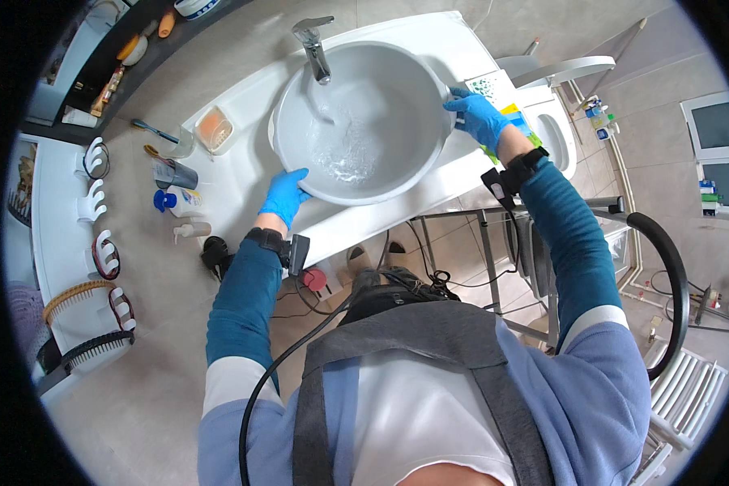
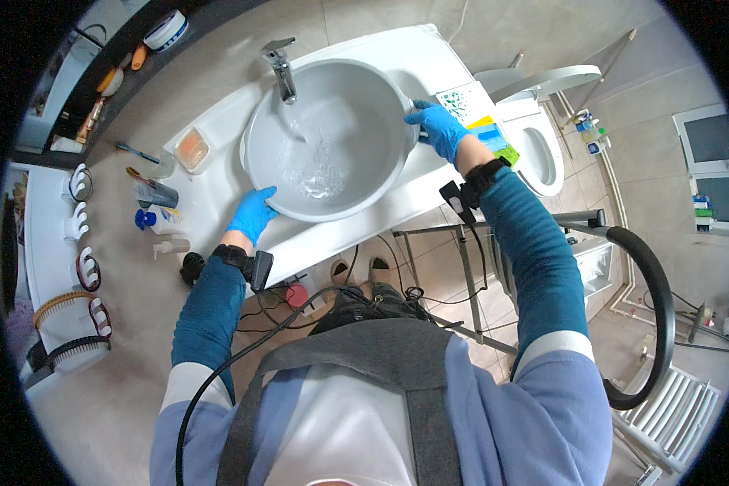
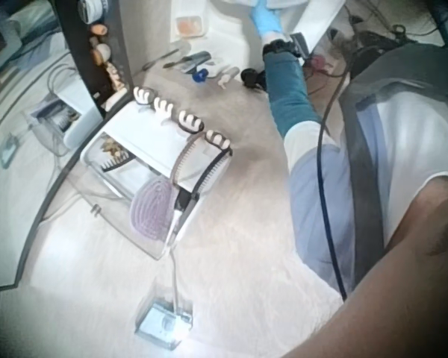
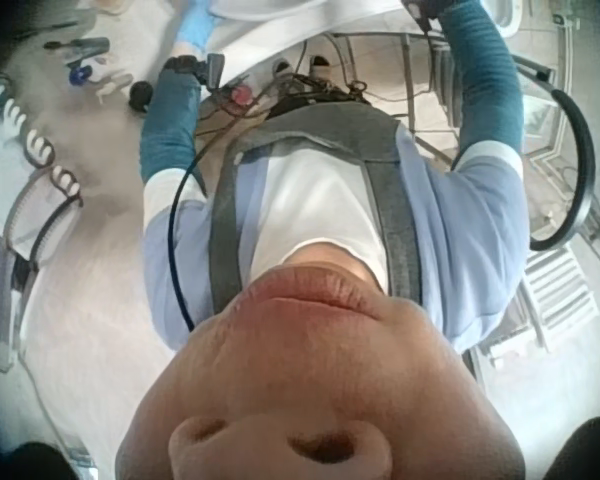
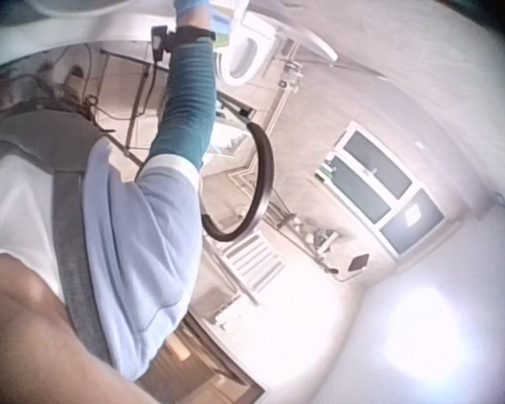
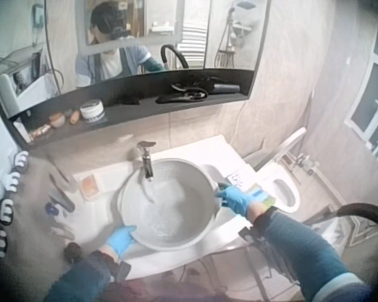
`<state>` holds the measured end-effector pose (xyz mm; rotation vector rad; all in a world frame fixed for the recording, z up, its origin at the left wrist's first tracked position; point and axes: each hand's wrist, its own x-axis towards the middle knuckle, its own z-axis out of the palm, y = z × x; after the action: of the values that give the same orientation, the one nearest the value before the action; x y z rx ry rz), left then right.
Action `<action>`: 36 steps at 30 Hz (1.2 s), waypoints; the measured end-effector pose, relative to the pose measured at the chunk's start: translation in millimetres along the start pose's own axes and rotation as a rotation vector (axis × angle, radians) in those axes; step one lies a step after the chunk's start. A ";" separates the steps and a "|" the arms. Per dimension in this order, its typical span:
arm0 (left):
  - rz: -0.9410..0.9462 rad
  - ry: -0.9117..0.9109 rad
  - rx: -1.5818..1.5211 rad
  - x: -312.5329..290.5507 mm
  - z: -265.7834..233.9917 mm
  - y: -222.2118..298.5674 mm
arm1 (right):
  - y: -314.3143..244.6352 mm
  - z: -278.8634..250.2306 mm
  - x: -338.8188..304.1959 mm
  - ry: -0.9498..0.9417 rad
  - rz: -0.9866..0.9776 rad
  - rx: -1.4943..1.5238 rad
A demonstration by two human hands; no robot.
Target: The person removes a plastic bag from a sink, fills the sink with water, and pours it into a bucket. Then they unpack a clear plastic tray with two white suction cups, wipe the cups with a cloth, and attach them to the tray. The person repeatedly detaches and reattaches the suction cups, testing the fit.
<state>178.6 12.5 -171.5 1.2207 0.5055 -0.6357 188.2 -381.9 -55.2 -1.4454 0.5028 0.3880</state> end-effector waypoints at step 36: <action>0.253 0.393 0.323 -176.6 4.9 63.7 | 34.5 70.0 67.4 -0.348 -0.113 -0.735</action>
<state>94.5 52.0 -8.3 1.6998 0.5752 -0.2636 232.4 -312.3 -117.0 -2.0435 -0.0243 0.7669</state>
